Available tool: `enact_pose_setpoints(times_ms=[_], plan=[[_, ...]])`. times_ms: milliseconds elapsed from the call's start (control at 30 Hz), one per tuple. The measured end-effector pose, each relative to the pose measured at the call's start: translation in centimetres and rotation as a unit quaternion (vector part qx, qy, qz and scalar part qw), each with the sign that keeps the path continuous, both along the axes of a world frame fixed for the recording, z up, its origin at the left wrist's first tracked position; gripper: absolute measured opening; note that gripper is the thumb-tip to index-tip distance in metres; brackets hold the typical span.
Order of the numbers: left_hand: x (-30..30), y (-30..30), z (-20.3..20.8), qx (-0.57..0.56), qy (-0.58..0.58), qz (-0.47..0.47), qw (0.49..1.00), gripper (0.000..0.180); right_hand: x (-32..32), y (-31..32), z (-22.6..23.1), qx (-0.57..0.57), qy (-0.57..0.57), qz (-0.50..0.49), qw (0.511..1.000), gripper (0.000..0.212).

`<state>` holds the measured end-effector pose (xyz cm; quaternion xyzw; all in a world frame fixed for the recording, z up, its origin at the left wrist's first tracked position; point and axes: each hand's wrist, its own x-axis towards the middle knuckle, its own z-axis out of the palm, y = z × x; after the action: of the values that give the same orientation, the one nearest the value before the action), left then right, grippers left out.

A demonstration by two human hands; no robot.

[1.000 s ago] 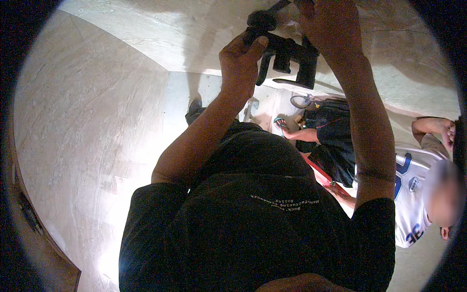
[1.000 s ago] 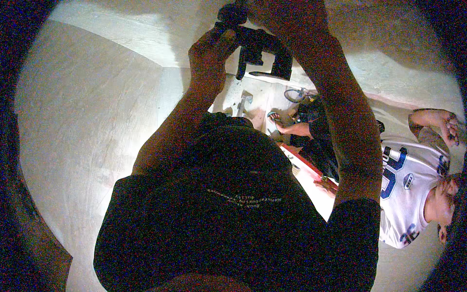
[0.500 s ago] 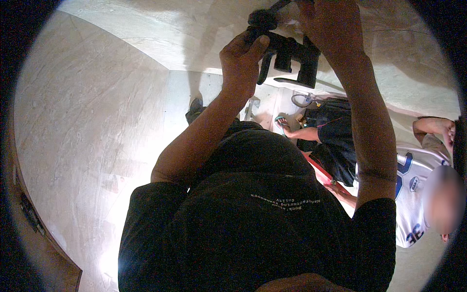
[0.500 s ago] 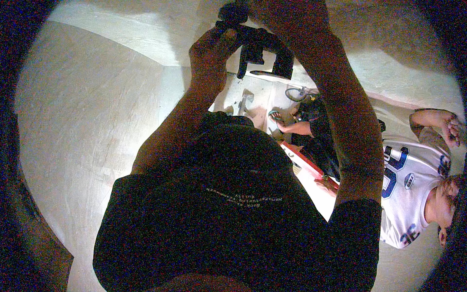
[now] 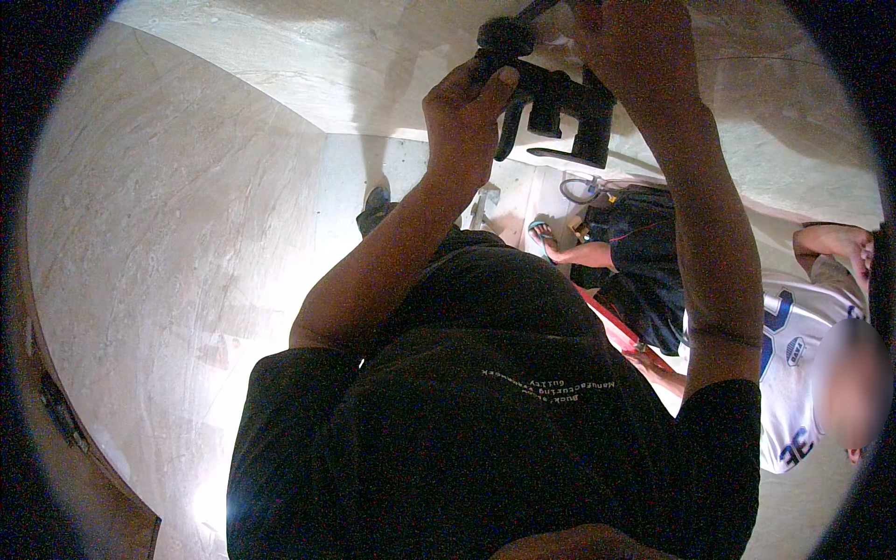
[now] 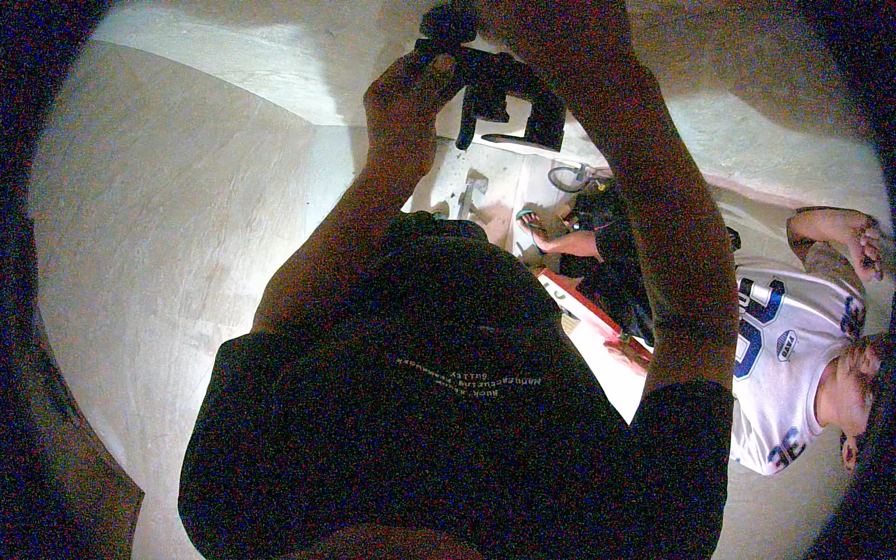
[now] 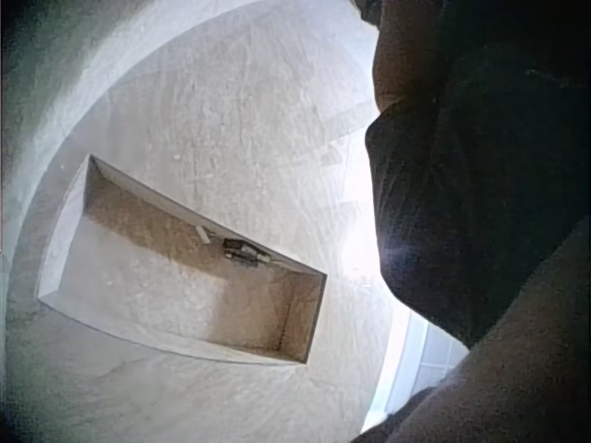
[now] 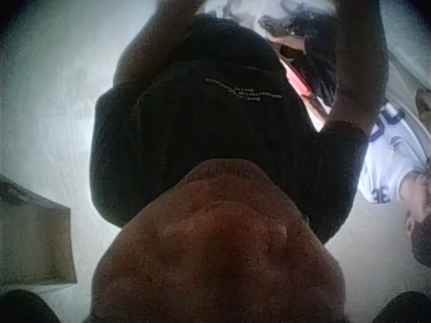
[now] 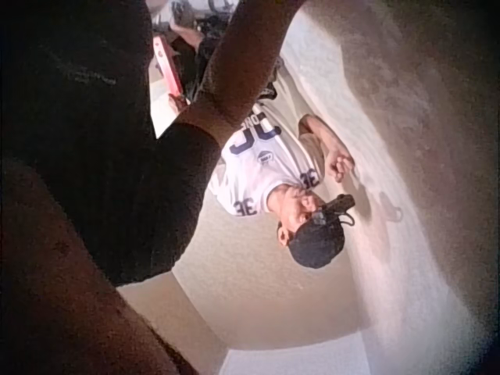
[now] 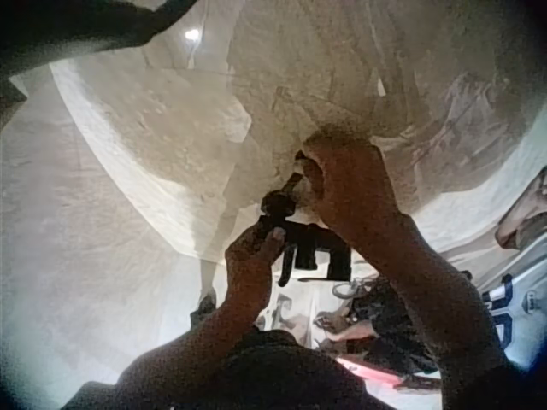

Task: The person installs a black shower fixture onto a wall, using a wrench to tighten the connections and a level to ensure it is straight.

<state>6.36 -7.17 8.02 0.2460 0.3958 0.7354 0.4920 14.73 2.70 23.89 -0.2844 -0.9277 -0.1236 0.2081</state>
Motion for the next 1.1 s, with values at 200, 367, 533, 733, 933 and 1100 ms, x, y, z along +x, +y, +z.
enact_pose_setpoints(times_ms=[200, 367, 533, 733, 933, 1100], plan=[[-0.01, -0.20, 0.95, -0.005, 0.022, 0.009, 1.000, 0.028, -0.02, -0.12, 0.13, 0.002, 0.007, -0.006, 1.000, 0.008], [-0.04, -0.18, 0.78, -0.002, 0.007, 0.004, 1.000, 0.027, -0.17, 0.03, 0.13, 0.001, 0.012, 0.002, 1.000, 0.007], [0.06, -0.06, 0.48, -0.007, -0.008, -0.001, 1.000, 0.027, -0.32, -0.04, 0.18, 0.011, 0.014, 0.012, 1.000, 0.006], [0.01, -0.05, 0.32, 0.011, 0.045, 0.009, 0.999, 0.028, -0.41, -0.17, 0.42, 0.000, 0.015, 0.019, 1.000, 0.007], [0.11, 0.08, 0.31, -0.001, -0.037, -0.006, 0.999, 0.030, -0.33, -0.09, 0.21, -0.001, 0.017, 0.016, 1.000, 0.011], [-0.02, -0.09, 0.56, -0.040, 0.054, -0.001, 0.998, 0.029, -0.25, -0.13, 0.00, 0.013, 0.004, -0.013, 1.000, 0.014]])
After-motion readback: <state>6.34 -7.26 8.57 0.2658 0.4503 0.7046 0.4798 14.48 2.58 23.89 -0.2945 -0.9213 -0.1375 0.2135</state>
